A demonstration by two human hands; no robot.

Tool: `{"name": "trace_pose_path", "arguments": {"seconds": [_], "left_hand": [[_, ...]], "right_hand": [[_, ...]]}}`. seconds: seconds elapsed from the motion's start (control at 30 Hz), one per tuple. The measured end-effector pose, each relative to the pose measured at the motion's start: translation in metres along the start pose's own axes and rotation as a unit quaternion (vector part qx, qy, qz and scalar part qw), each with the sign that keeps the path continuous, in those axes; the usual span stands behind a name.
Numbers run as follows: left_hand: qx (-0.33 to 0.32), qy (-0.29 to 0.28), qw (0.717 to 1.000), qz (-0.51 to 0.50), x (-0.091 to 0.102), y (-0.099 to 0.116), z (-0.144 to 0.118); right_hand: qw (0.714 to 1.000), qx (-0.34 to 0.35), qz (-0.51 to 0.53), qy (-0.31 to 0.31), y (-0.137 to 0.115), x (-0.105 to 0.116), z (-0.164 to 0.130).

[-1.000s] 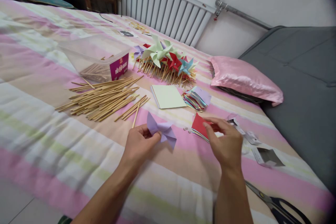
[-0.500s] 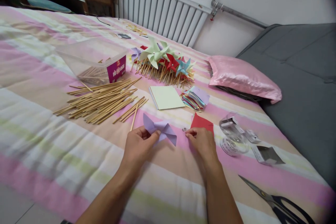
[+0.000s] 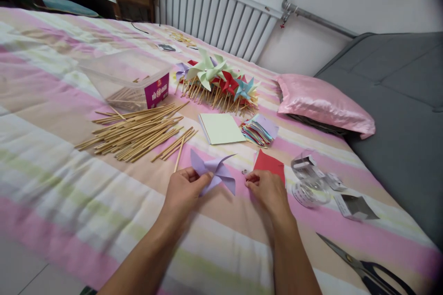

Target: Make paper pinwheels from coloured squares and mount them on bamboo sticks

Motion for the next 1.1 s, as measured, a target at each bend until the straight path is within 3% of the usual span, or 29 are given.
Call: {"name": "trace_pose_path", "arguments": {"seconds": [0.13,0.37,0.53,0.7,0.97,1.1], "left_hand": [[0.009,0.010,1.000,-0.008,0.004,-0.004,0.002],[0.017,0.004,1.000,-0.013,0.004,-0.005,0.002],[0.016,0.010,1.000,-0.009,0.005,-0.005,0.003],[0.006,0.014,1.000,-0.006,0.006,-0.003,0.004],[0.004,0.015,1.000,-0.006,0.008,-0.004,0.004],[0.005,0.010,1.000,-0.005,0.006,-0.004,0.005]], "right_hand": [[0.997,-0.035,-0.069,-0.028,0.002,-0.003,0.001],[0.992,0.004,-0.125,0.001,-0.009,0.000,0.002],[0.999,0.015,-0.031,0.025,-0.008,0.005,0.004],[0.985,0.097,0.139,-0.007,-0.029,0.001,0.000],[0.980,0.178,0.083,-0.009,-0.046,-0.005,-0.005],[0.980,0.179,0.089,-0.011,-0.045,-0.003,-0.004]]}}
Point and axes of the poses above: each hand's wrist, its own z-axis towards the middle knuckle, its own x-axis out of the back of the hand, y = z × x, the point moved 10 cm from there along z, towards the middle knuckle, and after that the axes turned 12 degrees about -z, right-handed, at the moved point
